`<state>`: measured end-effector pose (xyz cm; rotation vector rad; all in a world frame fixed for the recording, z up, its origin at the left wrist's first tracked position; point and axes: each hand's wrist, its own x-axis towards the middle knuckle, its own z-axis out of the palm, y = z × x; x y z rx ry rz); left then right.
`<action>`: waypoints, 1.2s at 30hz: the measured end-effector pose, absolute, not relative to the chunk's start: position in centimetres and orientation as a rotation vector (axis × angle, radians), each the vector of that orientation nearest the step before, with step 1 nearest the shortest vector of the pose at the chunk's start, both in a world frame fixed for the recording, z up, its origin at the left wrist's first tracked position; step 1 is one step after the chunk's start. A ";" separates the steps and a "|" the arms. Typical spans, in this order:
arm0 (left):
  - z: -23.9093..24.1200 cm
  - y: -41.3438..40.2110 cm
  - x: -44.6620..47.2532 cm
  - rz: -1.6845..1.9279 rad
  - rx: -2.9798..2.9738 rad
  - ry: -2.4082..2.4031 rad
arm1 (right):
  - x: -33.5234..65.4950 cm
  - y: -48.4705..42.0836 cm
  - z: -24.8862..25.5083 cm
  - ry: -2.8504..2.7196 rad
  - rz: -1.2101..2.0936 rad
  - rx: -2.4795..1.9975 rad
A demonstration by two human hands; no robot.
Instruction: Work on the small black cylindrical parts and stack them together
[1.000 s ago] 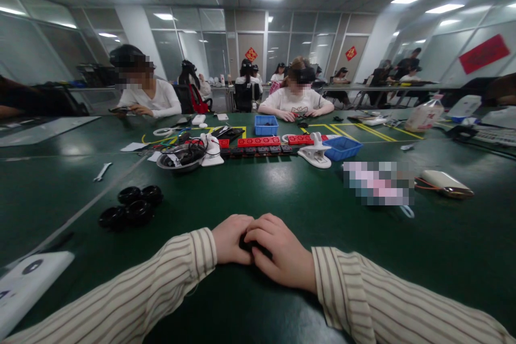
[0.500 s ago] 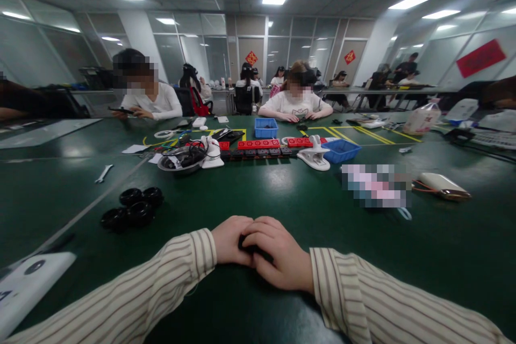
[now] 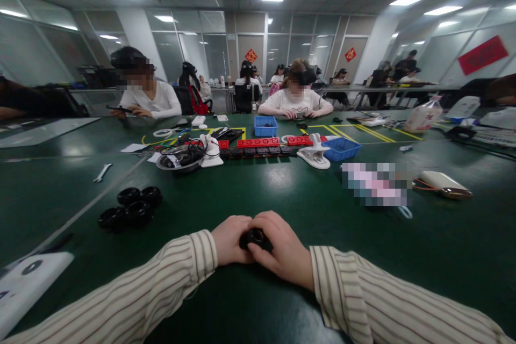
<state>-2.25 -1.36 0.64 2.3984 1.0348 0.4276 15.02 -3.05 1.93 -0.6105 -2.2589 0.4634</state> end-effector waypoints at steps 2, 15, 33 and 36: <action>0.7 -1.5 -2.3 0.458 2.388 0.986 | 15.3 -3.0 2.0 -2.218 0.452 -0.585; 0.5 -5.1 -8.2 0.656 2.242 1.616 | 15.3 -2.0 1.2 -2.126 0.689 -0.752; 3.2 -10.9 -21.2 -0.082 1.634 2.744 | 15.0 -2.0 0.9 -2.152 0.721 -0.751; 3.9 -11.0 -20.7 -0.102 1.602 2.806 | 14.9 -2.0 0.7 -2.151 0.702 -0.745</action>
